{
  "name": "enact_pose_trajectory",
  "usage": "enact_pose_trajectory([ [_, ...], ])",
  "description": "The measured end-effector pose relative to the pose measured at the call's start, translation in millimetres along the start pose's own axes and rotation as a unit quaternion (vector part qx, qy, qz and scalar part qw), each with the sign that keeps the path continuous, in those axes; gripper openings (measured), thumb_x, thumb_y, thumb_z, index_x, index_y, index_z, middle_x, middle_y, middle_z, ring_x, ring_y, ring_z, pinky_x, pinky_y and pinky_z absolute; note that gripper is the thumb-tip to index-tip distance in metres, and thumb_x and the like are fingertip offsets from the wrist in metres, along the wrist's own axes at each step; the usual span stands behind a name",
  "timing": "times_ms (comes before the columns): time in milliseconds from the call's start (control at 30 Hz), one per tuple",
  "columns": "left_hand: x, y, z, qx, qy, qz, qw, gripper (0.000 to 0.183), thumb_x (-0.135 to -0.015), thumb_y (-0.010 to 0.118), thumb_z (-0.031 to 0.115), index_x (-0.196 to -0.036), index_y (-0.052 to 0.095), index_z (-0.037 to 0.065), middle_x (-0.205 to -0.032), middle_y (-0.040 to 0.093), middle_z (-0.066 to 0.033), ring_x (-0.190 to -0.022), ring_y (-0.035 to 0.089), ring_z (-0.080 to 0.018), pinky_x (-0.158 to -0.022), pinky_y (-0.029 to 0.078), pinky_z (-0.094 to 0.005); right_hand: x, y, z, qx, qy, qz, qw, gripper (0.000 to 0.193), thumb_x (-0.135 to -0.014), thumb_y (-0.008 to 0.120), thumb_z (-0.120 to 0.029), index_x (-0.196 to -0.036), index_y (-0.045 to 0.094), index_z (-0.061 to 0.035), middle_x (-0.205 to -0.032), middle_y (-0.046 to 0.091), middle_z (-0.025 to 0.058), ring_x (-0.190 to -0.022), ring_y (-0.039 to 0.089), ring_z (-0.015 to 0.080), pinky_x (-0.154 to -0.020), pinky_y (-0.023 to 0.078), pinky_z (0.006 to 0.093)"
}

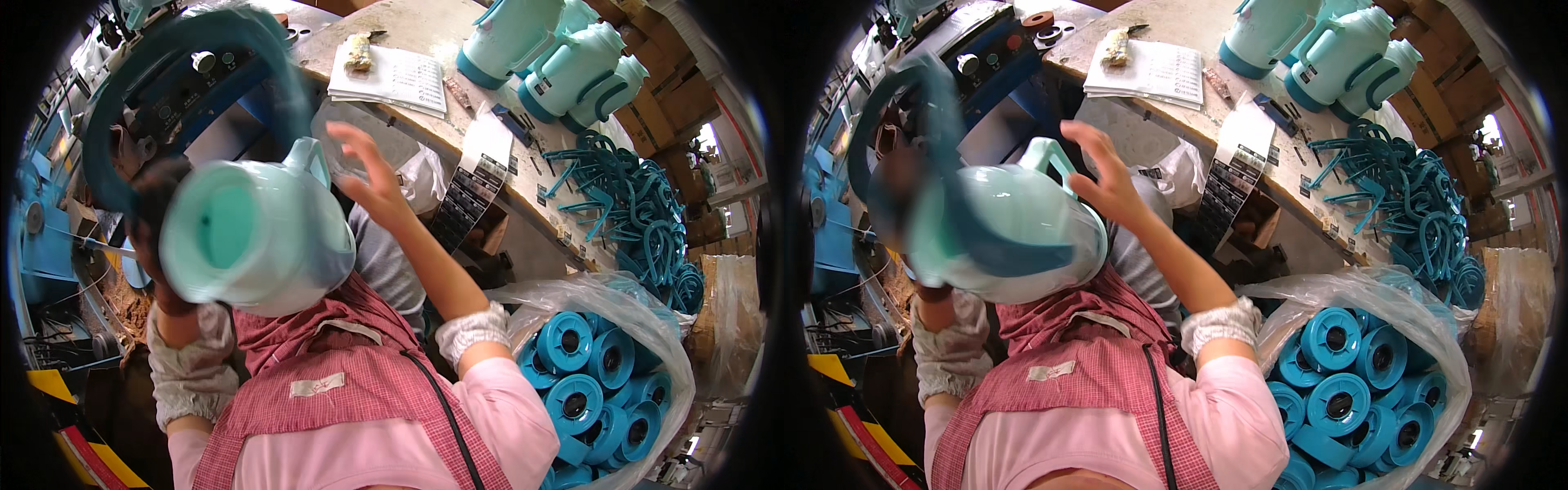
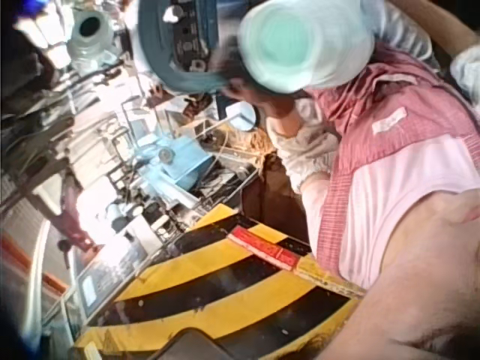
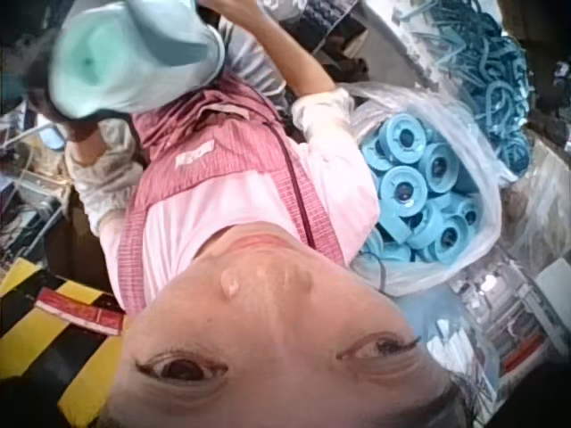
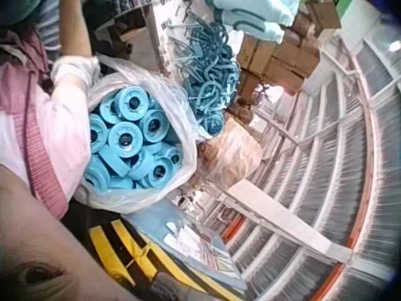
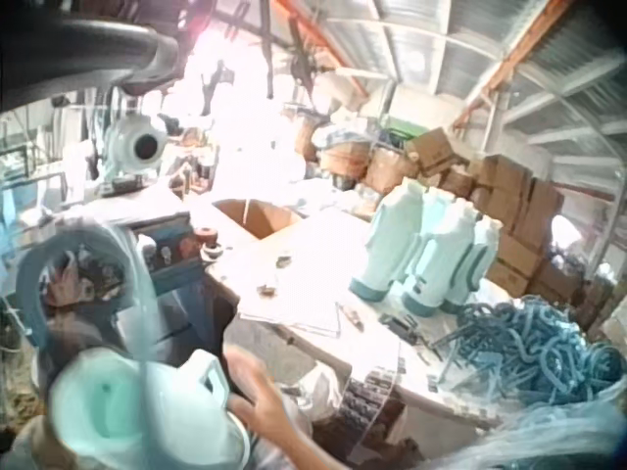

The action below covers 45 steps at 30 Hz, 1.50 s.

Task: The person assembles light blue pitchers by applying a sticker to the side, inserting internal components, and attaching a blue lid and handle by hand.

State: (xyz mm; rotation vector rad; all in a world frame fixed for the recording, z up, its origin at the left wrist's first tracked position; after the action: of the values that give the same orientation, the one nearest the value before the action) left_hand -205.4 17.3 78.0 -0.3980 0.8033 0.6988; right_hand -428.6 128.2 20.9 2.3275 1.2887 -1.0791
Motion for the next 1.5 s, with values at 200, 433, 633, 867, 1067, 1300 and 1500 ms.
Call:
enact_pose_trajectory([
  [200,40,-160,-150,0.321,-0.119,0.101,0.934,0.037,-0.09,0.048,0.023,-0.119,0.047,0.0,-0.113,0.053,-0.0154,-0.102,0.052,-0.0254,-0.089,0.043,-0.0374,-94,11,76,-0.25,0.214,-0.126,0.936,0.009,-0.082,0.061,-0.014,-0.087,0.056,-0.0077,-0.07,0.054,-0.0012,-0.059,0.051,0.0049,-0.053,0.042,0.0192],
  [433,282,-111,-66,-0.188,-0.501,0.317,0.783,0.032,-0.08,0.058,0.005,-0.113,0.058,0.003,-0.111,0.06,-0.0093,-0.102,0.055,-0.0199,-0.09,0.041,-0.032,-229,-230,169,0.451,-0.033,0.116,0.884,0.025,-0.081,0.054,-0.012,-0.106,0.054,-0.0061,-0.089,0.058,0.0103,-0.072,0.056,0.0219,-0.065,0.046,0.0316],
  [633,552,-86,102,-0.498,-0.603,0.401,0.478,0.027,-0.078,0.055,0.011,-0.102,0.061,-0.001,-0.098,0.063,-0.0159,-0.088,0.061,-0.0262,-0.079,0.046,-0.0319,-282,-324,266,0.733,-0.039,-0.061,0.676,0.034,-0.082,0.049,-0.013,-0.114,0.056,-0.0049,-0.096,0.063,0.0205,-0.083,0.061,0.0318,-0.067,0.05,0.039],
  [867,616,-45,200,-0.512,-0.706,0.446,0.2,0.054,-0.074,0.061,0.022,-0.122,0.046,0.003,-0.106,0.056,-0.0208,-0.098,0.054,-0.0338,-0.083,0.044,-0.0415,-282,-331,289,0.523,0.116,0.161,0.829,0.033,-0.085,0.05,-0.014,-0.117,0.053,-0.0038,-0.096,0.062,0.0139,-0.082,0.059,0.0238,-0.068,0.049,0.0347],
  [1067,590,-151,122,-0.572,-0.641,0.24,0.452,0.082,-0.07,0.068,0.028,-0.137,0.024,0.012,-0.133,0.034,-0.021,-0.114,0.043,-0.0387,-0.092,0.039,-0.0435,-196,-176,278,0.129,0.256,-0.01,0.958,0.031,-0.088,0.051,-0.015,-0.118,0.052,-0.0057,-0.096,0.059,0.0045,-0.083,0.056,0.0129,-0.067,0.047,0.0277],
  [1300,584,-207,112,-0.433,-0.8,-0.001,0.416,0.06,-0.064,0.069,0.05,-0.106,0.06,0.009,-0.112,0.053,-0.0181,-0.106,0.051,-0.0342,-0.089,0.041,-0.0425,-21,112,96,0.084,0.253,-0.364,0.892,0.017,-0.086,0.056,-0.007,-0.102,0.059,-0.0035,-0.092,0.061,0.0056,-0.081,0.059,0.0133,-0.073,0.047,0.0231],
  [1500,290,-173,108,-0.629,-0.361,-0.2,0.659,0.041,-0.056,0.071,0.043,-0.076,0.052,0.013,-0.087,0.052,-0.0033,-0.079,0.054,-0.0232,-0.071,0.042,-0.0368,86,275,-31,0.075,-0.126,-0.577,0.804,0.068,-0.066,0.072,-0.015,-0.126,0.042,-0.0038,-0.131,0.041,0.0143,-0.124,0.035,0.0303,-0.103,0.028,0.0363],
])
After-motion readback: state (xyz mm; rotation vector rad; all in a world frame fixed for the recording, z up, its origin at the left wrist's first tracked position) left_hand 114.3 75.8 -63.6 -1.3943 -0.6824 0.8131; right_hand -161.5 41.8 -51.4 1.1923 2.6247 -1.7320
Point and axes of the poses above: each hand's wrist, its own x-axis away from the middle knuckle, its own y-axis out of the palm, z = x × y, the point moved 5 cm from there along -x, towards the middle knuckle
